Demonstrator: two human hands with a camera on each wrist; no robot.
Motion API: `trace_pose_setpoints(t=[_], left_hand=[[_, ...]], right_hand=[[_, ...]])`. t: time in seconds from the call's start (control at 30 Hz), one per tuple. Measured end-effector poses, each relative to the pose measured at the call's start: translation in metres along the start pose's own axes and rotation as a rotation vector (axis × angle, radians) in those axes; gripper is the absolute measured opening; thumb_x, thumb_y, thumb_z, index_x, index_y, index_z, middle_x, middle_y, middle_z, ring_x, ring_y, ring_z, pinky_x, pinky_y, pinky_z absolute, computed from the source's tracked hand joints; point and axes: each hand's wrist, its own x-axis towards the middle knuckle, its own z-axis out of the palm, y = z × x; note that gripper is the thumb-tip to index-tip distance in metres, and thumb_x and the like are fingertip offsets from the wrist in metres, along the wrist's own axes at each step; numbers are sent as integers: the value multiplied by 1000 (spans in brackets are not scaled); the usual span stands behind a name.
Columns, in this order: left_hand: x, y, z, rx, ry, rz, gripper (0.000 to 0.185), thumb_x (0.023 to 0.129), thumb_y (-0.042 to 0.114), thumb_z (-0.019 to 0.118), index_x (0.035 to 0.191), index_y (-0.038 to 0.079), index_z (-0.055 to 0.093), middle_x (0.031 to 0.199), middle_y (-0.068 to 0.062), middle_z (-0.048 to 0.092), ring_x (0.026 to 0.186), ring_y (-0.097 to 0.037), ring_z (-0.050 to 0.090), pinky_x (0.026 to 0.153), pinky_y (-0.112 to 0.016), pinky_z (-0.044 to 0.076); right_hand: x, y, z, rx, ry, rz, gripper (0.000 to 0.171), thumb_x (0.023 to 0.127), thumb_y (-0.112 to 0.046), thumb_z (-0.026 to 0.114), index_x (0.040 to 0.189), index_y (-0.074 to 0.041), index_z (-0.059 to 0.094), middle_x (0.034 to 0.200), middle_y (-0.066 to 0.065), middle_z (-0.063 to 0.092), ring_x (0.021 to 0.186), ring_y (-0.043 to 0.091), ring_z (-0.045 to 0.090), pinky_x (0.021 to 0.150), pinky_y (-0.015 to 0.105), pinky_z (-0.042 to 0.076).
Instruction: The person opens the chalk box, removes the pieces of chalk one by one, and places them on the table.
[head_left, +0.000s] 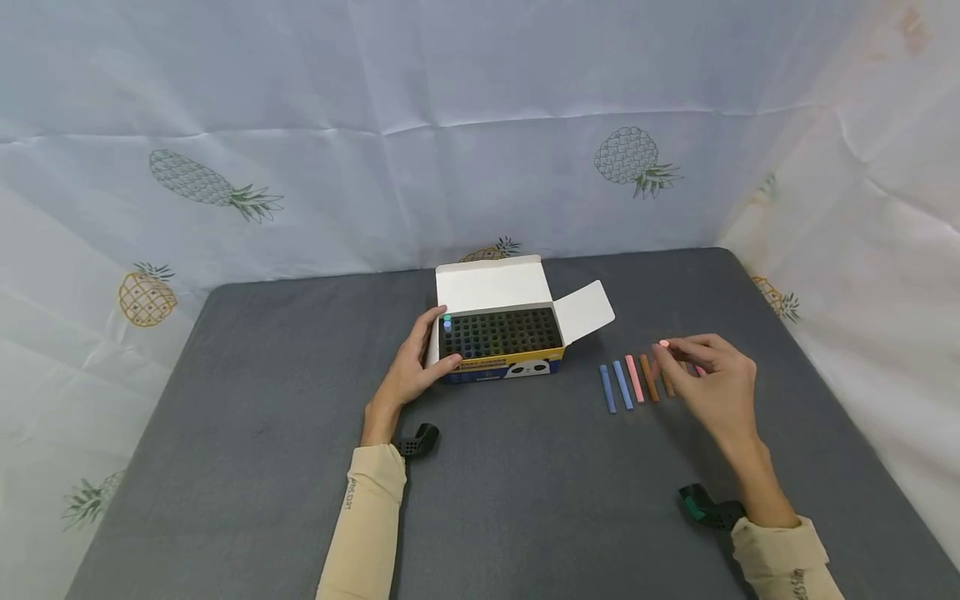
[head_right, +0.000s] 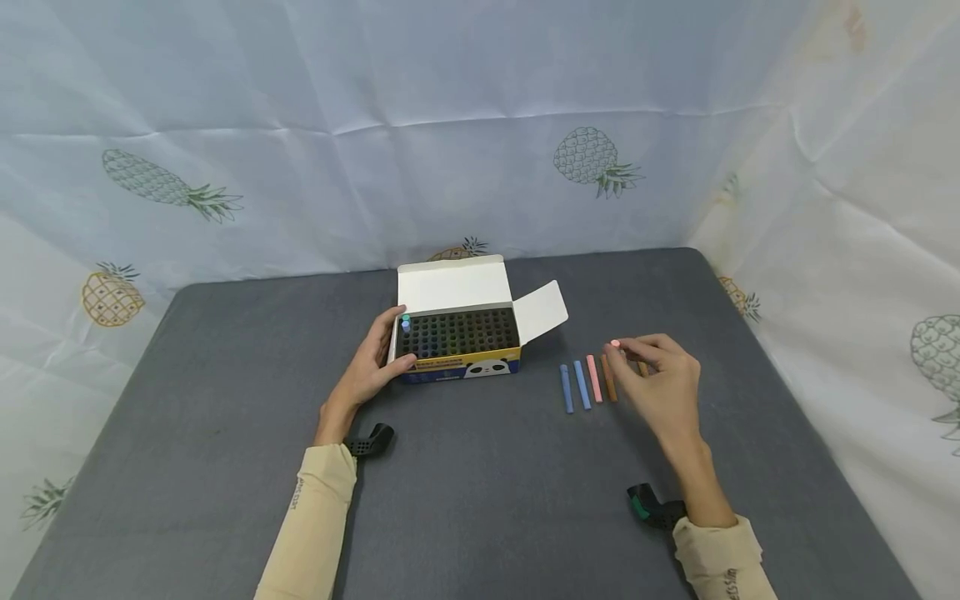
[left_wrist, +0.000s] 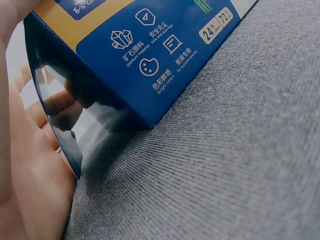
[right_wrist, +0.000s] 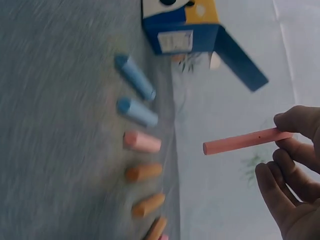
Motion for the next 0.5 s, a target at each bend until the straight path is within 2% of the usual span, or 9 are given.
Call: trace_pose_setpoints(t=[0.23, 0.43, 0.5], left_hand=[[1, 1, 0, 1, 0, -15, 81, 93, 5, 69, 161, 16, 26, 171, -13, 19, 160, -30, 18, 125, -57, 24], [2, 1, 0, 5, -4, -34, 84, 91, -1, 66, 162, 8, 23, 170, -20, 17, 159, -36, 18, 124, -59, 24], [2, 10, -1, 2, -10, -43, 82, 92, -2, 66, 161, 4, 23, 170, -23, 17, 158, -38, 18, 124, -60, 24]], right_hand=[[-1, 20, -20, -100, 10, -14, 9, 81, 5, 80, 89, 10, 79, 83, 22, 69, 82, -24, 51, 76, -4, 39], [1, 37, -36, -214, 3, -28, 12, 80, 4, 79, 90, 12, 78, 84, 26, 69, 84, -31, 42, 77, -6, 33], [2, 43, -40, -240, -3, -33, 13, 79, 5, 78, 89, 13, 77, 83, 27, 69, 83, -33, 39, 77, -6, 32]])
